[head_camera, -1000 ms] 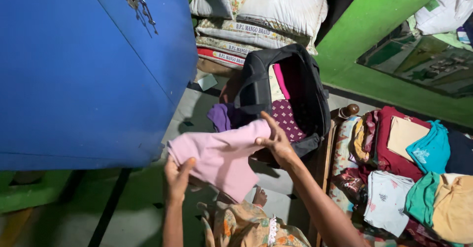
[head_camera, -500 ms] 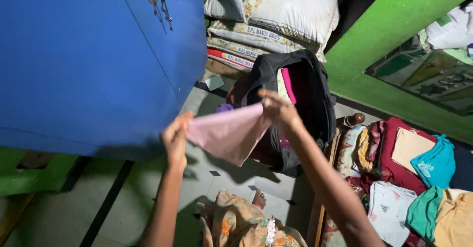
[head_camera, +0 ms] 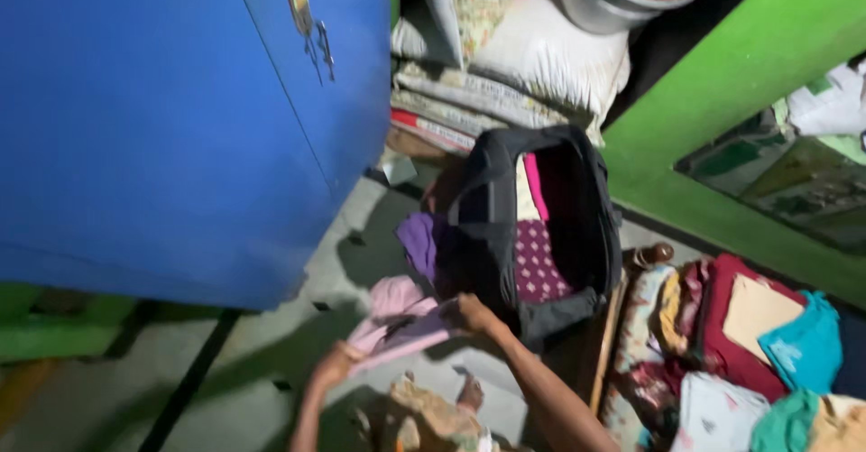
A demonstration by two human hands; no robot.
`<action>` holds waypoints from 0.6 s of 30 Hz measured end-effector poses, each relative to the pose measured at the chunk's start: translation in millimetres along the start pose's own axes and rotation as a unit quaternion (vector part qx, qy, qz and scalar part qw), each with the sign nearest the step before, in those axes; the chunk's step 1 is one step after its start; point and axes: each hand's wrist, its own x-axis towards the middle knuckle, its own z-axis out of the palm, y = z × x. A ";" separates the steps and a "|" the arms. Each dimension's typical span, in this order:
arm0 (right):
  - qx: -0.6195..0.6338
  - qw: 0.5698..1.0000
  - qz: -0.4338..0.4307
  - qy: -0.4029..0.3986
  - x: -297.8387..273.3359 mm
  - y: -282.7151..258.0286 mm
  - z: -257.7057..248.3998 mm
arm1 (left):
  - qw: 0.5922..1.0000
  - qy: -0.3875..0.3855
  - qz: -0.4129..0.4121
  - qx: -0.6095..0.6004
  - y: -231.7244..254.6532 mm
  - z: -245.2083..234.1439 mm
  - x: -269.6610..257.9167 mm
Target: The person picks up several clothing items from a bed, including shirts and undergarments, and packs them into a black duffel bag on the floor.
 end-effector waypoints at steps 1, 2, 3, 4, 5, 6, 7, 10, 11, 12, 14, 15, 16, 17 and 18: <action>0.071 0.995 0.055 0.030 -12.5 2.8 9.8 | 1.000 0.007 -0.004 -0.013 -9.0 4.6 -8.6; 0.135 0.987 0.059 0.061 -6.5 0.4 7.5 | 0.999 0.028 0.008 -0.031 -6.2 -7.8 -0.2; 0.198 0.974 0.061 0.091 -0.6 -4.0 4.8 | 0.997 0.049 0.021 -0.049 -3.3 -20.9 7.2; 0.263 0.956 0.071 0.113 -7.1 -7.3 9.0 | 0.992 0.077 0.042 -0.093 -3.5 -23.6 5.6; 0.326 0.934 0.058 0.134 -12.3 -9.8 8.1 | 0.984 0.105 0.059 -0.134 -3.6 -27.1 3.7; 0.388 0.908 0.043 0.156 -15.7 -21.9 -1.9 | 0.971 0.112 0.088 -0.192 -2.7 -32.0 -0.1; 0.447 0.876 0.028 0.177 -19.6 -33.5 -13.0 | 0.954 0.119 0.116 -0.250 6.2 -37.4 -9.1; 0.665 0.722 0.115 0.152 -49.3 -56.5 -44.6 | 0.905 0.127 0.168 -0.370 32.2 -48.7 -43.8; 0.656 0.731 0.114 0.152 -53.4 -62.8 -42.9 | 0.888 0.128 0.180 -0.402 39.7 -44.9 -52.3; 0.647 0.738 0.113 0.153 -56.8 -66.7 -38.4 | 0.897 0.112 0.162 -0.397 46.4 -39.0 -57.6; 0.625 0.754 0.135 0.151 -65.7 -64.8 -25.5 | 0.912 0.079 0.126 -0.383 49.9 -27.1 -67.6; 0.612 0.761 0.158 0.149 -72.8 -60.5 -18.1 | 0.916 0.082 0.106 -0.379 46.9 -19.6 -74.3; 0.598 0.768 0.179 0.145 -77.2 -55.8 -12.7 | 0.919 0.085 0.087 -0.375 42.3 -12.3 -81.9; 0.605 0.764 0.169 0.146 -80.7 -51.3 -8.4 | 0.922 0.089 0.067 -0.371 38.0 -8.6 -86.7; 0.613 0.760 0.160 0.146 -85.6 -48.3 -3.9 | 0.915 0.100 0.067 -0.384 34.7 -7.5 -88.6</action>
